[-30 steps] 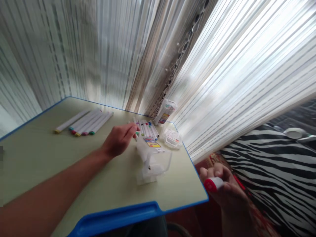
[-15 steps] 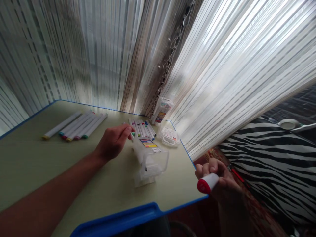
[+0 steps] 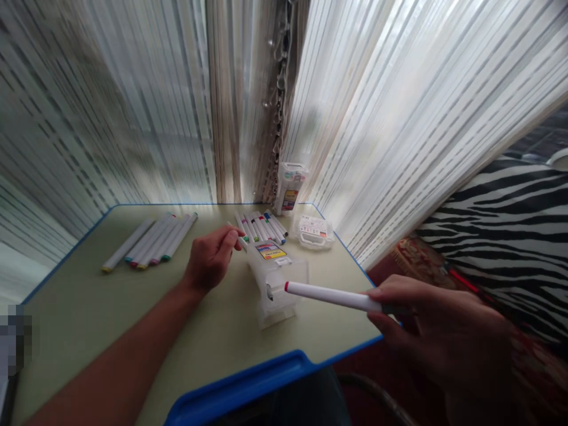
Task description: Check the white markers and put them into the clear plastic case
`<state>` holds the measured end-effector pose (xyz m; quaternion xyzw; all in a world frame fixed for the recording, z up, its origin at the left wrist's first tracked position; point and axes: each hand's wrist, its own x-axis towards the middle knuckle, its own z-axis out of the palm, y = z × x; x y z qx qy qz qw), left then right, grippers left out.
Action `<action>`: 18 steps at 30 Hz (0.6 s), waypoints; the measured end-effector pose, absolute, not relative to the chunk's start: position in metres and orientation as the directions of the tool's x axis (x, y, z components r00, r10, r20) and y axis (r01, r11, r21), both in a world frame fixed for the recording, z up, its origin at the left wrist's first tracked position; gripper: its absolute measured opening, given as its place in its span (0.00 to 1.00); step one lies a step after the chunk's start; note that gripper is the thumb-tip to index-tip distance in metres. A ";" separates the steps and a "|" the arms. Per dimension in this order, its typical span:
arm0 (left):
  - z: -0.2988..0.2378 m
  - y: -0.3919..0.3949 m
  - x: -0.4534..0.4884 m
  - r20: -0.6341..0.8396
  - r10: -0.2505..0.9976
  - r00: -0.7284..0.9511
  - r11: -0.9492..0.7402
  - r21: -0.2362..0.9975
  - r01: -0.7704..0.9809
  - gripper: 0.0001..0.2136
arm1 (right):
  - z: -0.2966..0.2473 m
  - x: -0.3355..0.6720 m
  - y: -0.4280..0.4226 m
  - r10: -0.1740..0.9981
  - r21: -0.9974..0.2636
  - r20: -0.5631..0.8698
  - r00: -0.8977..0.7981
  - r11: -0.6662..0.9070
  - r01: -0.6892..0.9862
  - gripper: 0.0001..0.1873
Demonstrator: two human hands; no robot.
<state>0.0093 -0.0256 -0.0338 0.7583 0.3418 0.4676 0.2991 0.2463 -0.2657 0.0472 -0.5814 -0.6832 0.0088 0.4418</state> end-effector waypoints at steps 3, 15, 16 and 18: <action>-0.032 -0.027 0.010 0.470 0.814 0.340 -0.555 0.803 0.218 0.15 | 0.055 0.231 -0.260 0.747 -0.316 0.653 -0.124 0.417 0.852 0.17; -0.037 -0.022 0.007 0.437 0.836 0.331 -0.514 0.835 0.195 0.14 | 0.050 0.207 -0.228 0.680 -0.140 0.676 -0.285 0.498 0.856 0.05; -0.037 -0.022 0.007 0.435 0.836 0.334 -0.512 0.837 0.192 0.14 | 0.049 0.209 -0.229 0.690 -0.172 0.673 -0.265 0.494 0.852 0.05; -0.037 -0.022 0.008 0.431 0.836 0.340 -0.510 0.839 0.188 0.14 | 0.047 0.217 -0.232 0.711 -0.249 0.674 -0.200 0.474 0.844 0.04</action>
